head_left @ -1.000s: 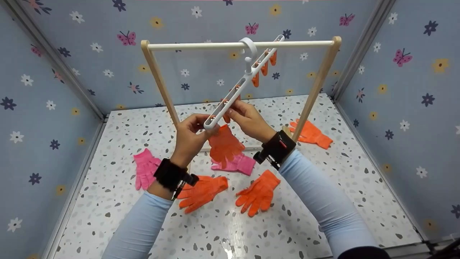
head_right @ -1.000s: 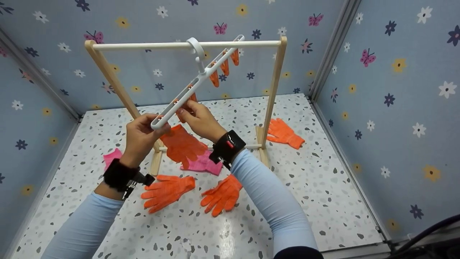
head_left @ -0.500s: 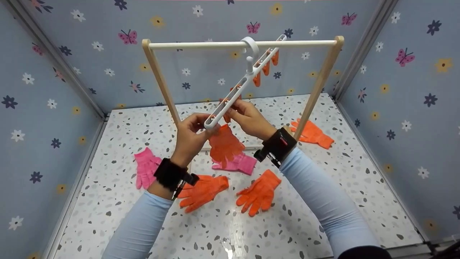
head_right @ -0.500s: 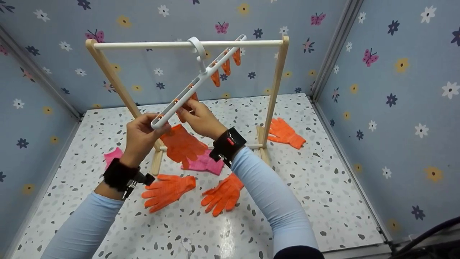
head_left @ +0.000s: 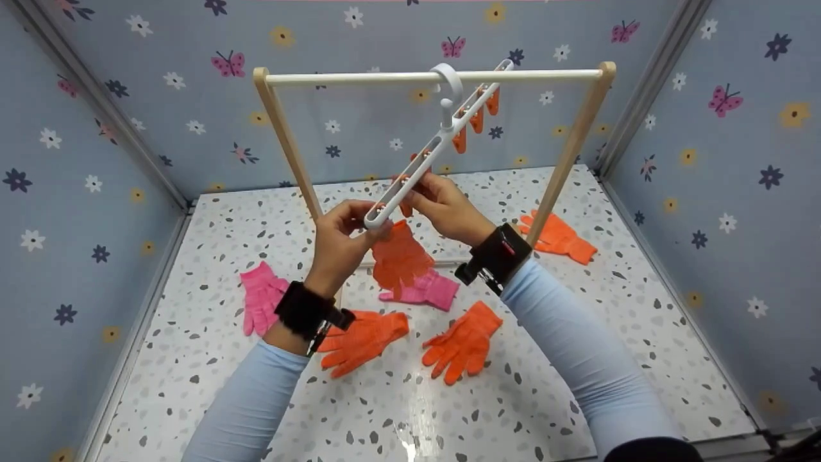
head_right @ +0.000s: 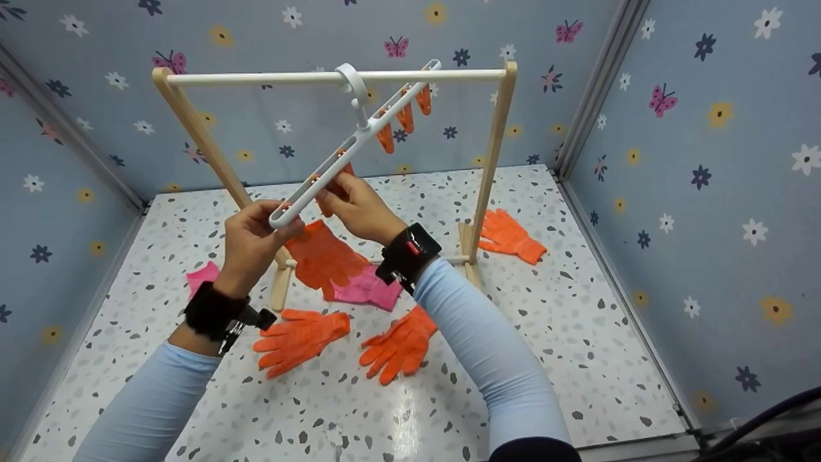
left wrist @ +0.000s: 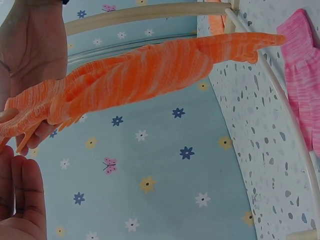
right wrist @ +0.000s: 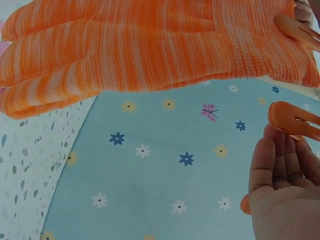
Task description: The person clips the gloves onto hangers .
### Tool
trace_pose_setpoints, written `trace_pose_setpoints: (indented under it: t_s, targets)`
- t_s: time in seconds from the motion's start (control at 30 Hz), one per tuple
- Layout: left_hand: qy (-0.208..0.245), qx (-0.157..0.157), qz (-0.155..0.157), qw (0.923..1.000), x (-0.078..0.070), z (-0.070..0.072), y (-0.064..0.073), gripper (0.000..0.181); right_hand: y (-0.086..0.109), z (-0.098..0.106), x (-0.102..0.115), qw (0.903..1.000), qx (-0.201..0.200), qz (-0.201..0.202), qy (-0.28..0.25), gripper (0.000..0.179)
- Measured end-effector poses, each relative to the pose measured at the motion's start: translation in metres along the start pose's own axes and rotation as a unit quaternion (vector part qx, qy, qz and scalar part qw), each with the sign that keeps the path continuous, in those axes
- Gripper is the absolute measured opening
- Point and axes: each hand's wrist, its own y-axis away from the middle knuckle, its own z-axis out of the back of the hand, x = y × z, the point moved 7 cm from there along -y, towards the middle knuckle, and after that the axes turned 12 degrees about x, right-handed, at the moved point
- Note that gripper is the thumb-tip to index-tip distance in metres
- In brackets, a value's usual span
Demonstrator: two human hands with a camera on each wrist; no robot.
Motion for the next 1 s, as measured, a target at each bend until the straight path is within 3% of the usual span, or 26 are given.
trace_pose_setpoints:
  t_s: [0.37,0.73,1.0]
  targets:
    - [-0.013,0.001,-0.002,0.9999,0.002,0.002,0.002,0.028,-0.001,0.001,0.0,0.9999,0.0,0.013,0.004,0.026]
    - [-0.028,0.03,-0.01,0.9991,0.008,0.006,0.009,0.028,0.0,0.001,0.0,0.9999,-0.011,-0.002,0.005,0.033]
    - [-0.047,0.034,0.012,0.9982,0.016,0.012,0.016,0.028,0.002,0.002,0.0,0.9999,-0.016,-0.006,-0.002,0.032]
